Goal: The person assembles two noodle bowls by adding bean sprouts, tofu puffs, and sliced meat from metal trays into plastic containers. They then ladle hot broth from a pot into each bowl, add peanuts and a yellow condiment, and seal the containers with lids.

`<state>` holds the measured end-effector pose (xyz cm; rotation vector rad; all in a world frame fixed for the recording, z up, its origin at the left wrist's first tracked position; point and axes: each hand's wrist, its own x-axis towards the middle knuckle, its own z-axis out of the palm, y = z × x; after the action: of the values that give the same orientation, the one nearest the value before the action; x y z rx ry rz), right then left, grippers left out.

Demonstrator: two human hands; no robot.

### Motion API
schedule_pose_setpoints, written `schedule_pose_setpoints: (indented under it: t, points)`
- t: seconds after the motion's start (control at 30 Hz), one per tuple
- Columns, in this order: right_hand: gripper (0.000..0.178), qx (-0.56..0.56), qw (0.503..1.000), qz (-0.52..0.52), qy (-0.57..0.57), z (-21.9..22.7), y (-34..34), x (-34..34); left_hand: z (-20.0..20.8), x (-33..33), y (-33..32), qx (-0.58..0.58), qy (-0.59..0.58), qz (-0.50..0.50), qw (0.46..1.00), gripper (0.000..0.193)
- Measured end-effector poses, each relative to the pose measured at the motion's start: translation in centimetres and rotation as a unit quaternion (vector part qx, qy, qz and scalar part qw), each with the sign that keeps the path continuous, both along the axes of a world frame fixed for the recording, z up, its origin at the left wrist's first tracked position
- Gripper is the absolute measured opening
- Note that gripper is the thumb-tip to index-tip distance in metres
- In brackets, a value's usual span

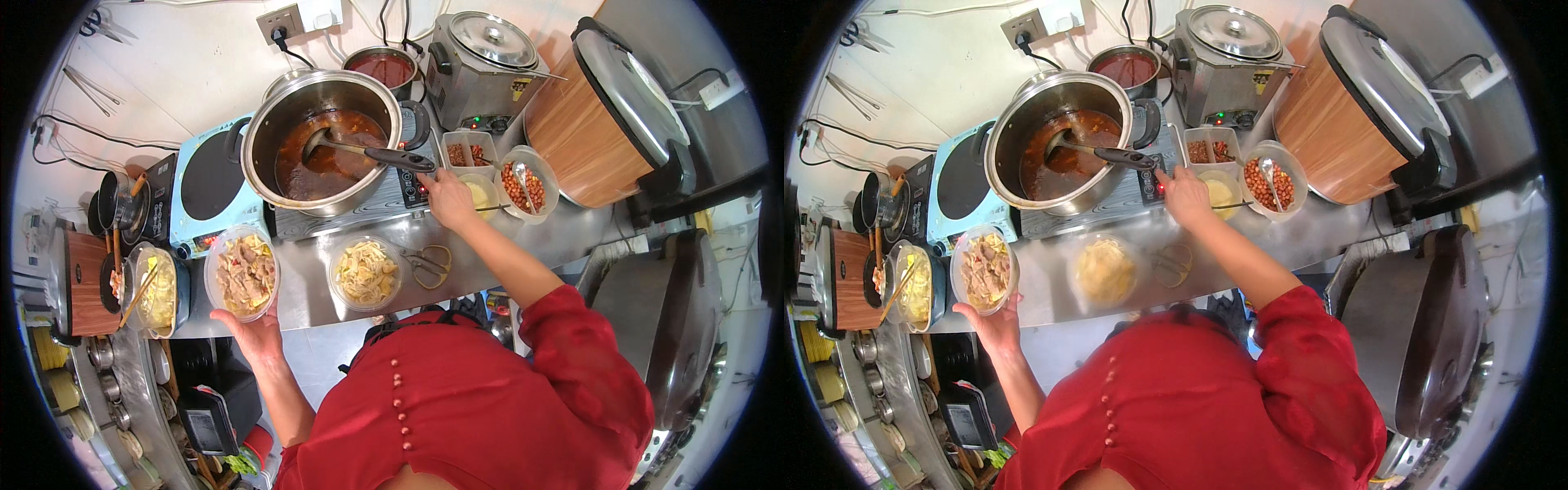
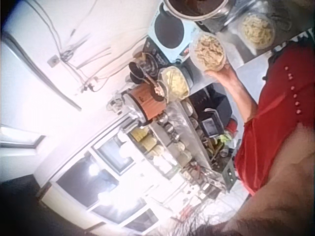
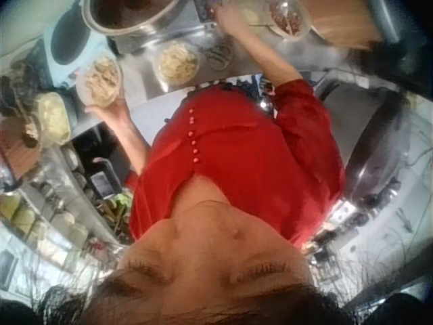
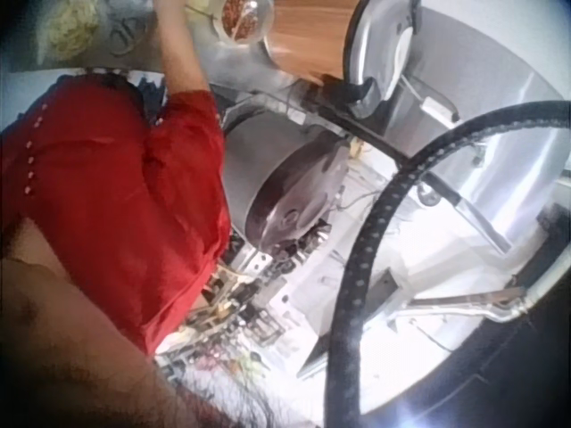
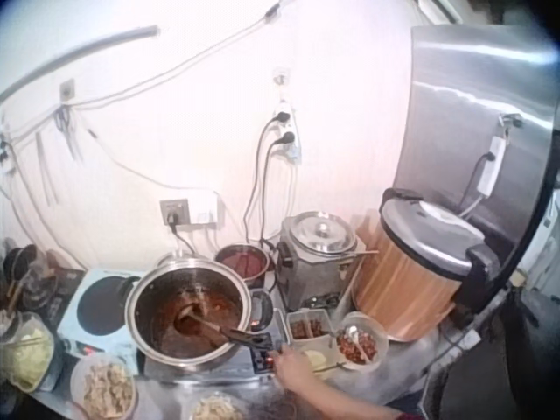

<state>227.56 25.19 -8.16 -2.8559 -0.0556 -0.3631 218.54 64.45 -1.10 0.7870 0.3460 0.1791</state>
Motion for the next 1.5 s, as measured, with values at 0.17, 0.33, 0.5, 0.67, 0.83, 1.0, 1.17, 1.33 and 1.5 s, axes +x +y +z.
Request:
schedule_pose_setpoints:
  t: [0.17, 0.33, 0.5, 0.67, 0.83, 1.0, 1.17, 1.33, 1.5]
  points:
    - [0.024, 0.086, 0.995, 0.042, 0.035, -0.4, 0.3, -1.2, 0.0, 0.0, 0.0, -0.011, 0.0, 0.011, 1.0, 0.09]
    - [0.037, 0.606, 0.668, -0.197, 0.384, -3.9, 1.7, -4.4, -0.2, 0.0, 0.5, -0.019, -0.006, 0.0, 1.0, 0.09]
    - [0.04, 0.85, 0.454, -0.138, 0.228, -7.8, 2.1, -3.9, 0.0, 0.0, 1.1, 0.009, -0.01, -0.01, 1.0, 0.094]
    - [0.027, 0.847, 0.476, -0.163, 0.171, -8.4, 2.9, -3.6, 0.4, 0.3, 2.1, -0.023, -0.055, -0.072, 0.996, 0.095]
    - [0.025, 0.818, 0.519, -0.232, 0.087, -8.0, 4.2, -3.8, 0.4, 0.3, 2.1, -0.005, -0.042, -0.061, 0.997, 0.095]
    - [0.023, 0.738, 0.632, -0.236, -0.015, -8.2, 5.7, -3.6, 0.5, 0.5, 1.7, 0.011, -0.023, -0.031, 0.999, 0.095]
    - [0.028, 0.577, 0.773, -0.257, -0.063, -8.6, 6.8, -3.2, 0.6, 0.5, 2.2, 0.013, -0.024, -0.04, 0.999, 0.092]
    - [0.035, 0.345, 0.891, -0.254, -0.151, -8.0, 7.5, -3.6, 0.4, 0.4, 2.9, 0.006, -0.018, -0.047, 0.999, 0.091]
    - [0.036, 0.257, 0.945, -0.101, -0.177, -0.5, 8.6, -6.2, -0.9, 0.9, 3.9, 0.021, -0.035, -0.116, 0.992, 0.091]
